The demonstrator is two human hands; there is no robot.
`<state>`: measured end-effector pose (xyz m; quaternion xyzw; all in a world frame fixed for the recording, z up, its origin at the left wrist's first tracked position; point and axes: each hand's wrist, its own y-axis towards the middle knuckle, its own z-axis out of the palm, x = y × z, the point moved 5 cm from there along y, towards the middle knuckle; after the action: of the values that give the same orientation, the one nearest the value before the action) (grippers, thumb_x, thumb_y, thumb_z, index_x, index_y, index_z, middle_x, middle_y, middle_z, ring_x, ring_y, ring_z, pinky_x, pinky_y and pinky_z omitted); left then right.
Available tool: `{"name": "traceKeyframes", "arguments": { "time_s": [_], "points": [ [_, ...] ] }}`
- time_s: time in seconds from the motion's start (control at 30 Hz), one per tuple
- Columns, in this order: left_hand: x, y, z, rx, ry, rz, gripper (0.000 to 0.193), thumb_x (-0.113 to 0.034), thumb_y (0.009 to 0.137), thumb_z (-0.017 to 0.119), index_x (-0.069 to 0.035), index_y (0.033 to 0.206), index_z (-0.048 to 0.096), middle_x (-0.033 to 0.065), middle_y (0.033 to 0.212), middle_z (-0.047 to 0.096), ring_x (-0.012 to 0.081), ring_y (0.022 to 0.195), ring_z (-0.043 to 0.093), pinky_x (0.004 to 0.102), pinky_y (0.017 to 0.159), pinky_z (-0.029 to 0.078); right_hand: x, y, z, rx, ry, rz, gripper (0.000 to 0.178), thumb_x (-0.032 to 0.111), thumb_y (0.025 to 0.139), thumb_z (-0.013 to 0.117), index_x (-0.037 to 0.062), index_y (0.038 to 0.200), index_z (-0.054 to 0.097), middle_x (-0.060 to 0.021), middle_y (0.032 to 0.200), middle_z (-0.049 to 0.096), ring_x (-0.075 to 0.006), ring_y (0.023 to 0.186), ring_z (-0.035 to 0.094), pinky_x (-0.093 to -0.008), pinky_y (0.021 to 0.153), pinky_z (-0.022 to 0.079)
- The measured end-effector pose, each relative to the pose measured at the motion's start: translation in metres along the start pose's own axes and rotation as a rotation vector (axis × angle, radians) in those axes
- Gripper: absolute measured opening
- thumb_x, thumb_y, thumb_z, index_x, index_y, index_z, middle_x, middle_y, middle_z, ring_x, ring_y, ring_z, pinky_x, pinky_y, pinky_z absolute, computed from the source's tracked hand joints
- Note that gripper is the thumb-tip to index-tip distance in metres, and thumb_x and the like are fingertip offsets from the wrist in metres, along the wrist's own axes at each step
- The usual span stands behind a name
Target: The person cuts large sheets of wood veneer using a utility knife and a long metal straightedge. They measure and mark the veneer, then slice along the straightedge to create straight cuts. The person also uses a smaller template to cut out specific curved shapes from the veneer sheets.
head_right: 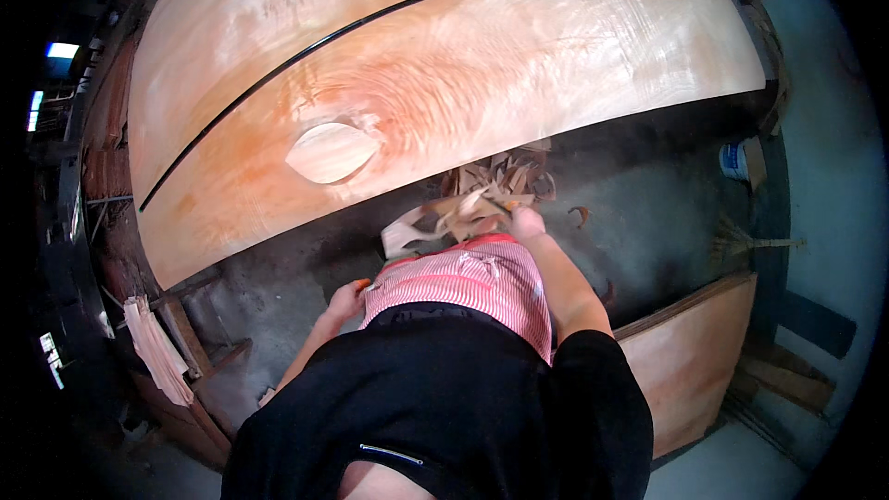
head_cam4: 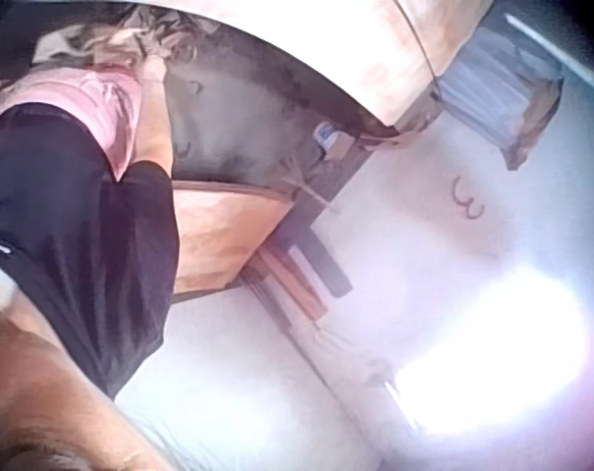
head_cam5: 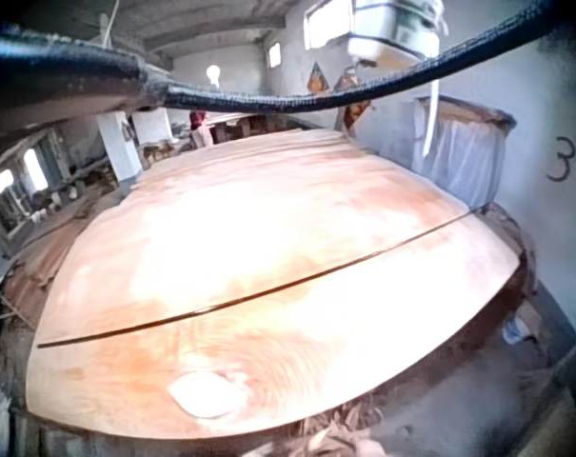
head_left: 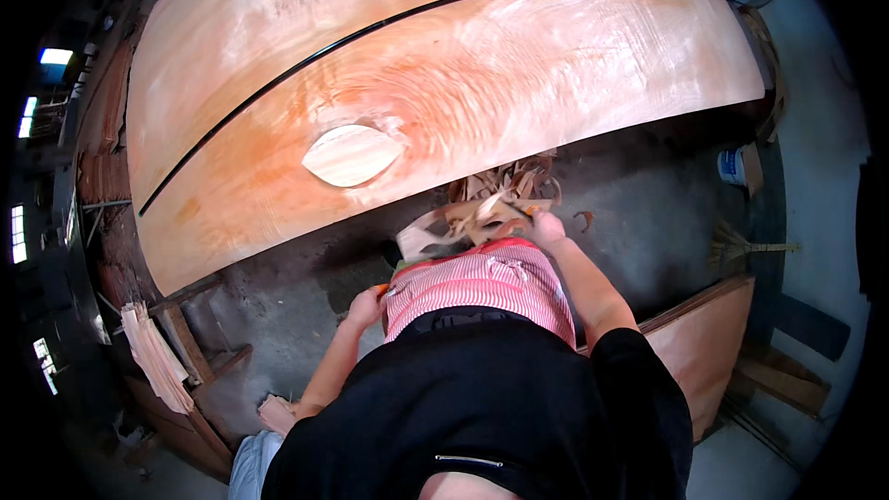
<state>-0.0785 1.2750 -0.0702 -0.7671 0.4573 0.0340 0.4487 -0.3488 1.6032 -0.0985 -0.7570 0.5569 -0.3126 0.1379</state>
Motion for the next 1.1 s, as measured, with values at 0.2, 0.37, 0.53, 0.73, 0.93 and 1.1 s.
{"name": "traceKeyframes", "arguments": {
  "time_s": [0.2, 0.37, 0.53, 0.73, 0.93, 1.1],
  "points": [
    [-0.030, 0.005, 0.004, 0.058, 0.063, -0.030, 0.030, -0.027, 0.079, 0.045, -0.010, 0.102, 0.054, 0.0164, 0.092, 0.057, 0.0317, 0.087, 0.054, 0.0381, 0.073, 0.043, -0.067, -0.010, -0.074, -0.418, 0.277, -0.057, 0.037, 0.027, 0.075, 0.054, 0.0029, 0.103, 0.051, -0.0119, 0.078, 0.057, -0.0244, 0.073, 0.054, -0.0327, 0.064, 0.044],
    [-0.033, 0.015, -0.008, 0.063, 0.123, -0.011, 0.030, -0.032, 0.078, 0.047, -0.009, 0.095, 0.057, 0.0165, 0.090, 0.058, 0.0317, 0.086, 0.054, 0.0391, 0.074, 0.043, -0.070, -0.010, -0.259, -0.883, 0.950, -0.158, 0.016, 0.014, 0.085, 0.046, 0.0002, 0.078, 0.050, 0.0017, 0.051, 0.045, -0.0048, 0.044, 0.039, -0.0212, 0.041, 0.032],
    [-0.037, 0.033, -0.028, -0.130, 0.082, 0.055, 0.031, -0.030, 0.078, 0.048, -0.007, 0.096, 0.058, 0.0169, 0.088, 0.058, 0.0312, 0.085, 0.055, 0.0377, 0.074, 0.043, -0.006, -0.072, -0.499, -1.389, 0.775, -0.522, 0.020, 0.017, 0.083, 0.049, 0.0010, 0.093, 0.056, 0.0010, 0.064, 0.051, -0.0047, 0.058, 0.044, -0.0199, 0.054, 0.036],
    [-0.040, 0.029, -0.022, -0.113, -0.004, -0.071, 0.032, -0.029, 0.077, 0.049, -0.006, 0.097, 0.058, 0.0178, 0.092, 0.058, 0.0307, 0.089, 0.054, 0.0359, 0.078, 0.042, 0.112, -0.096, -0.659, -1.372, 0.712, -0.637, 0.036, 0.034, 0.072, 0.057, 0.0013, 0.088, 0.058, -0.0030, 0.059, 0.049, -0.0064, 0.059, 0.044, -0.0224, 0.056, 0.039],
    [0.030, 0.028, 0.036, -0.086, -0.508, -0.234, 0.035, -0.028, 0.078, 0.048, -0.004, 0.103, 0.054, 0.0151, 0.098, 0.057, 0.0263, 0.095, 0.053, 0.0314, 0.082, 0.040, 0.160, -0.069, -0.686, -1.242, 0.985, -0.616, 0.024, 0.025, 0.076, 0.057, 0.0036, 0.085, 0.055, 0.0022, 0.057, 0.045, -0.0063, 0.043, 0.035, -0.0235, 0.037, 0.028],
    [-0.019, -0.020, 0.019, -0.014, -0.239, -0.247, 0.034, -0.025, 0.078, 0.052, 0.000, 0.102, 0.055, 0.0132, 0.098, 0.058, 0.0244, 0.094, 0.054, 0.0306, 0.081, 0.040, 0.127, -0.068, -0.695, -0.973, 1.217, -0.734, 0.018, 0.017, 0.075, 0.059, 0.0014, 0.078, 0.053, 0.0021, 0.059, 0.047, -0.0016, 0.039, 0.031, -0.0168, 0.031, 0.018]
  ]
}}
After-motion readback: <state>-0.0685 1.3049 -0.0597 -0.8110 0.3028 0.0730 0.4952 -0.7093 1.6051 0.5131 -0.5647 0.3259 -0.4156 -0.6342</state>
